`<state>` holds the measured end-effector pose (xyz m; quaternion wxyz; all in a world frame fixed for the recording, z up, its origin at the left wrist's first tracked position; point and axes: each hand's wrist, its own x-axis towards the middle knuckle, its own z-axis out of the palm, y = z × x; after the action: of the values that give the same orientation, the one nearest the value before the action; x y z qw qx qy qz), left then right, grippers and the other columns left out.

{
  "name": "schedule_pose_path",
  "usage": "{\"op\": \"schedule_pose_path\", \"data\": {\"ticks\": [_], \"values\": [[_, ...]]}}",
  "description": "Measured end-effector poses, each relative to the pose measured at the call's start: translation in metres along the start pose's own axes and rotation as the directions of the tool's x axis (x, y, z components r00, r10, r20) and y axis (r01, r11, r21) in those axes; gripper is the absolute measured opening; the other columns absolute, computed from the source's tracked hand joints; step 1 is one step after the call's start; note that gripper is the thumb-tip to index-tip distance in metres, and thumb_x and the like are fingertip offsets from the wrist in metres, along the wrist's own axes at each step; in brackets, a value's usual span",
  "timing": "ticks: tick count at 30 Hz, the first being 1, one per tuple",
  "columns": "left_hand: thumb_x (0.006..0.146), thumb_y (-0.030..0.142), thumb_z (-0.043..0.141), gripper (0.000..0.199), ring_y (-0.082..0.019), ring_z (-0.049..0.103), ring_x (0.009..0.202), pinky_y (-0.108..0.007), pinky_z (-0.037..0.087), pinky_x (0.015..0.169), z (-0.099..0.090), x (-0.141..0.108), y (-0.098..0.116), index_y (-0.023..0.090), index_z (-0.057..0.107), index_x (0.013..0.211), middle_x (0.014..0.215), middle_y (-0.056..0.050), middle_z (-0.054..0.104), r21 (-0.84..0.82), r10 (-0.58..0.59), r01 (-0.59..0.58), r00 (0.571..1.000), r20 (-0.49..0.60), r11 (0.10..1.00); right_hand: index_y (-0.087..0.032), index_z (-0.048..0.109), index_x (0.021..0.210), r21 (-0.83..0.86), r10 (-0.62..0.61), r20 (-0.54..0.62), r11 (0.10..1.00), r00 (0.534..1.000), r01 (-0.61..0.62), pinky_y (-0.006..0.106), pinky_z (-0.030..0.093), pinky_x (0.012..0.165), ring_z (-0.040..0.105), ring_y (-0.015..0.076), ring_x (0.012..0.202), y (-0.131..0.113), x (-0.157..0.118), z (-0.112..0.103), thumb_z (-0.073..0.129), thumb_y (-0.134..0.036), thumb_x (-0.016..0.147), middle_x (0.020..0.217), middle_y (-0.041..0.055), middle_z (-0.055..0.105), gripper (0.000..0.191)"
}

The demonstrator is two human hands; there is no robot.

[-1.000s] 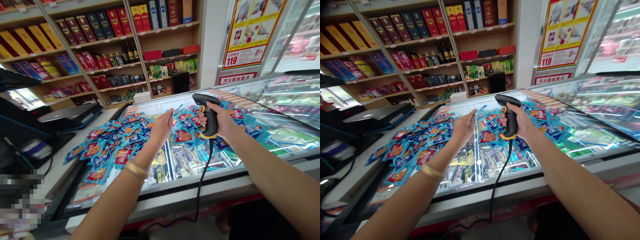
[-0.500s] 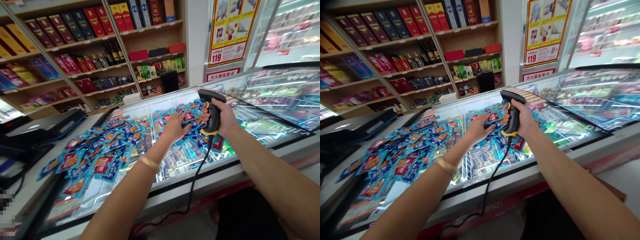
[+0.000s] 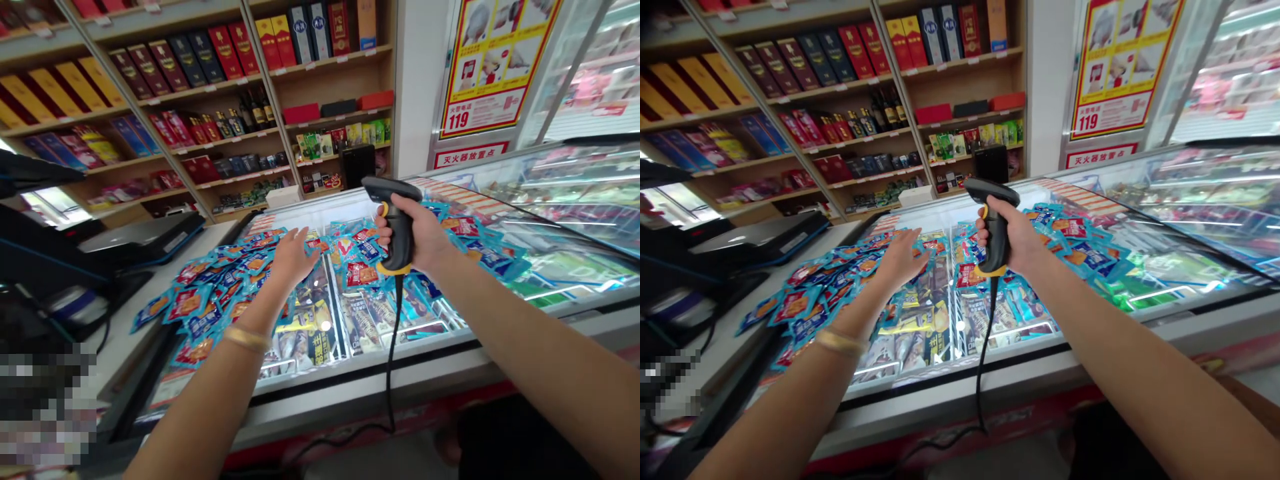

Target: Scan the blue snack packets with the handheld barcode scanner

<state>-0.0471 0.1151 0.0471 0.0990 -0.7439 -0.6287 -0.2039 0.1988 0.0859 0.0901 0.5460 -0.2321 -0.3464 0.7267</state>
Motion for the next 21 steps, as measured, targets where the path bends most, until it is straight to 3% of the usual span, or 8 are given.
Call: {"op": "schedule_pose_path", "data": {"ticks": [5,9,13,17,21], "values": [[0.084,0.041,0.053,0.058,-0.032,0.055,0.120,-0.043,0.042,0.099,-0.002,-0.009,-0.027,0.014,0.047,0.135,0.126,-0.018,0.061,0.148,-0.171,0.148,0.973,0.157,0.978,-0.017,0.055,0.075,0.006,0.206,0.075,0.978,0.976,-0.207,0.019,0.042,0.041,0.046,0.0085,0.044,0.041,0.020,0.031,0.058,-0.036,0.086,0.057,-0.0002,0.054,0.022],[0.086,0.042,0.049,0.052,-0.031,0.058,0.114,-0.042,0.043,0.098,0.002,-0.018,-0.028,0.018,0.050,0.133,0.122,-0.016,0.064,0.160,-0.134,0.117,0.986,0.102,0.980,-0.015,0.057,0.074,-0.003,0.291,0.058,0.957,0.955,-0.291,0.019,0.042,0.041,0.046,0.0086,0.043,0.061,0.020,0.025,0.055,-0.033,0.087,0.056,0.0004,0.054,0.022],[0.086,0.037,0.049,0.049,-0.031,0.059,0.110,-0.043,0.043,0.097,0.004,-0.022,-0.028,0.018,0.053,0.132,0.116,-0.015,0.064,0.132,-0.104,0.096,0.993,0.054,0.987,-0.015,0.058,0.075,-0.008,0.304,0.052,0.953,0.951,-0.304,0.019,0.042,0.041,0.046,0.0087,0.044,0.062,0.016,0.010,0.054,-0.034,0.087,0.057,0.0004,0.054,0.022],[0.085,0.036,0.051,0.044,-0.030,0.057,0.110,-0.042,0.044,0.098,0.002,-0.023,-0.028,0.017,0.060,0.123,0.114,-0.015,0.062,-0.026,-0.156,0.154,0.986,-0.055,0.988,-0.015,0.058,0.074,-0.012,0.299,0.067,0.954,0.952,-0.299,0.020,0.042,0.042,0.046,0.0084,0.045,0.060,0.013,0.008,0.051,-0.035,0.089,0.058,0.0005,0.054,0.025],[0.088,0.040,0.046,0.037,-0.026,0.058,0.103,-0.038,0.045,0.093,-0.002,-0.020,-0.026,0.017,0.063,0.113,0.104,-0.012,0.063,-0.393,-0.223,0.106,0.938,-0.267,0.913,-0.015,0.058,0.074,-0.031,0.306,0.076,0.952,0.949,-0.305,0.020,0.043,0.042,0.048,0.0084,0.045,0.063,0.009,0.012,0.056,-0.034,0.086,0.059,0.0007,0.056,0.023]]}}
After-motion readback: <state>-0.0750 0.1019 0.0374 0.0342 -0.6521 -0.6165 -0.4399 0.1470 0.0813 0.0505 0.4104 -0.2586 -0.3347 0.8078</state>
